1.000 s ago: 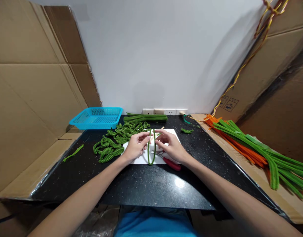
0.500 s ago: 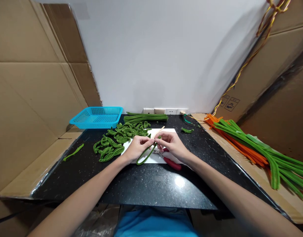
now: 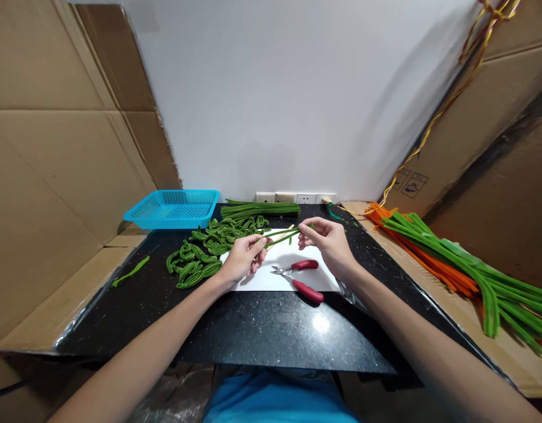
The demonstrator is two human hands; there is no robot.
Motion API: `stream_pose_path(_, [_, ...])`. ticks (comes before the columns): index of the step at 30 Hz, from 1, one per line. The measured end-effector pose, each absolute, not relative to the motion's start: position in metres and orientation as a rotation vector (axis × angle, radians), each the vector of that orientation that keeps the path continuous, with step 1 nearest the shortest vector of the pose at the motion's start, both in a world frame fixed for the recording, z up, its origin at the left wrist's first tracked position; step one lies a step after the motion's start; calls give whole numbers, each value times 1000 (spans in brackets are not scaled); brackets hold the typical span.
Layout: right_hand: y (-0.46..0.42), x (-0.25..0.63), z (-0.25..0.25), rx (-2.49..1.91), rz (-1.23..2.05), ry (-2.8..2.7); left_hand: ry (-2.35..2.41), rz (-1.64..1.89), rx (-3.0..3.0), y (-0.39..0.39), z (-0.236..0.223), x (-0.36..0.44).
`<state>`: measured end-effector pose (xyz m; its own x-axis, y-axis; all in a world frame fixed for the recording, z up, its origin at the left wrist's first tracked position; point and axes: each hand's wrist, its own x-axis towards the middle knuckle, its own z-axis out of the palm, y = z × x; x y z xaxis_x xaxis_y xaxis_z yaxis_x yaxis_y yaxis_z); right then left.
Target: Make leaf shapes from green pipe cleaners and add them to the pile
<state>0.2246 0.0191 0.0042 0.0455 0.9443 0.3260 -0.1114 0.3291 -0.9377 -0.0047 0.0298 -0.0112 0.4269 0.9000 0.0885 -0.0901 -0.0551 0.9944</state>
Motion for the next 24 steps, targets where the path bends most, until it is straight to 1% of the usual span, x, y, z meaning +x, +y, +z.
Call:
stream_pose_path(4, [14, 218, 6, -929, 1037, -1344, 788, 980, 1361, 30, -11, -4])
stream_pose_path(6, [13, 217, 6, -996, 959, -1437, 785, 983, 1355, 31, -11, -5])
stream_pose_path(8, [11, 217, 5, -1052, 703, -1587, 778, 976, 1340, 32, -10, -5])
stream_pose_path(12, [9, 218, 0, -994, -22, -1961, 763, 942, 1280, 32, -10, -6])
stream_pose_path(15, [9, 217, -4, -947, -313, -2147, 745, 914, 1275, 31, -11, -6])
stream_pose_path(18, [10, 216, -6, -924, -375, -2211, 741, 914, 1305, 31, -12, -6])
stream_pose_path(24, [8, 218, -2, -912, -298, -2231, 716, 868, 1303, 32, -13, -6])
